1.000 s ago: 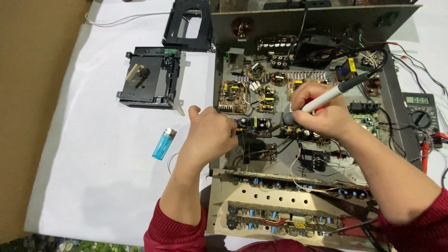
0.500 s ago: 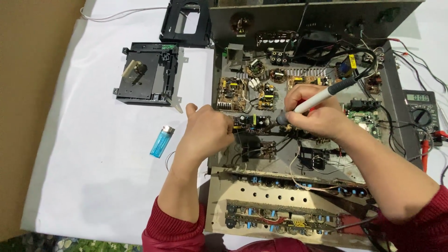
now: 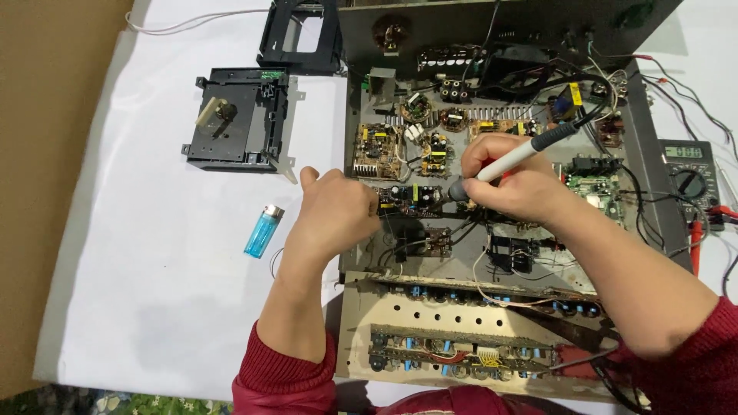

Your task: Soldering electrical connections on a circuit board inside a disassembled electronic device on a repair bench.

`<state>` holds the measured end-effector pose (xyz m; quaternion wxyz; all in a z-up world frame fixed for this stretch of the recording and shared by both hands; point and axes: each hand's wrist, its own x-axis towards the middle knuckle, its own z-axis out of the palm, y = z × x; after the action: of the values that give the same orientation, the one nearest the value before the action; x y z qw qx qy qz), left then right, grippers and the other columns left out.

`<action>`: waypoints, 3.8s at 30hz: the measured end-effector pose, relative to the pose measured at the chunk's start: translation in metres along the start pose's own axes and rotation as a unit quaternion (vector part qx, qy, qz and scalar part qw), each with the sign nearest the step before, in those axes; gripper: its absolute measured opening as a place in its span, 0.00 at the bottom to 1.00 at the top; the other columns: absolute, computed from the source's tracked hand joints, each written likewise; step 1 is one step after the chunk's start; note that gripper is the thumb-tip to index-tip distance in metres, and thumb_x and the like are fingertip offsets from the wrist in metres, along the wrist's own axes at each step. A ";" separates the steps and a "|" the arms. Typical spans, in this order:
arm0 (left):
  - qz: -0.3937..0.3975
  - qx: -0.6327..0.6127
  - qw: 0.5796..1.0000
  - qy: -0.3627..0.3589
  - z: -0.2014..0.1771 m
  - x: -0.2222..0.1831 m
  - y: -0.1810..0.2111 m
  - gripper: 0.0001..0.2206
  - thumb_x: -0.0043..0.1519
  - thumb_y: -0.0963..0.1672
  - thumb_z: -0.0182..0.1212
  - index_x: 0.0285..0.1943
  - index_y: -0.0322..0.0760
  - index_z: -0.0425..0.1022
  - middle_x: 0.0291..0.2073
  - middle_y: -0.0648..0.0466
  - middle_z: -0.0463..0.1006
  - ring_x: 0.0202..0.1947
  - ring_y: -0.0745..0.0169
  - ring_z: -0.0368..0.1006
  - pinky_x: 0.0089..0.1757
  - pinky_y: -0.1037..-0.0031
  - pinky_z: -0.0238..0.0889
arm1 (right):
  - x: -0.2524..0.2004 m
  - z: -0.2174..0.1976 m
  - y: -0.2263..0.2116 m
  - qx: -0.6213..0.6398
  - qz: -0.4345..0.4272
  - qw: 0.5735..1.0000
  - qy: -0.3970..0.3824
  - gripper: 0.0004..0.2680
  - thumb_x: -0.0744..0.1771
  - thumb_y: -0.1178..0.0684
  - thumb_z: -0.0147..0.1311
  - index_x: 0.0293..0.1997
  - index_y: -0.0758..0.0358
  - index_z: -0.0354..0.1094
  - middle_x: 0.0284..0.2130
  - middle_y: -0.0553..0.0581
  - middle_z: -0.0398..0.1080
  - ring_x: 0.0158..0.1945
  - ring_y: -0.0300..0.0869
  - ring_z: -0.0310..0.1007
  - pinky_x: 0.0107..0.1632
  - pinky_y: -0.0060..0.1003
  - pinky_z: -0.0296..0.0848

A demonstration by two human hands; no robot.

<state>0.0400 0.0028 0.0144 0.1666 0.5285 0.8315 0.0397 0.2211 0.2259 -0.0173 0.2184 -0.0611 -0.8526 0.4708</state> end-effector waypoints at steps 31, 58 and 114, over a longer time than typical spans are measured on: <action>0.007 -0.010 0.999 0.044 0.005 0.005 -0.003 0.10 0.51 0.42 0.62 0.15 0.47 0.77 0.11 0.58 0.70 0.29 0.55 0.65 0.52 0.55 0.47 | 0.000 -0.002 0.004 0.017 -0.015 0.999 0.029 0.03 0.59 0.67 0.58 0.27 0.67 0.71 0.28 0.62 0.75 0.32 0.47 0.72 0.32 0.36 0.68; 0.088 -0.053 0.994 0.031 -0.029 -0.031 0.017 0.10 0.55 0.46 0.63 0.20 0.46 0.82 0.15 0.57 0.76 0.35 0.51 0.69 0.54 0.48 0.47 | 0.002 -0.033 -0.016 0.139 -0.008 0.988 0.062 0.07 0.60 0.67 0.62 0.28 0.68 0.65 0.27 0.62 0.70 0.34 0.45 0.69 0.41 0.36 0.65; 0.082 0.133 0.986 0.055 -0.033 -0.014 0.024 0.16 0.61 0.42 0.54 0.17 0.45 0.75 0.19 0.60 0.69 0.38 0.51 0.61 0.46 0.51 0.47 | -0.023 -0.038 -0.084 -0.124 0.229 0.966 0.010 0.04 0.61 0.51 0.65 0.31 0.53 0.75 0.31 0.45 0.76 0.31 0.36 0.70 0.37 0.35 0.67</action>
<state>0.0557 0.0046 0.0550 0.0451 0.6094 0.7911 -0.0288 0.2663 0.2020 0.0623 0.1040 -0.2859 -0.8652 0.3986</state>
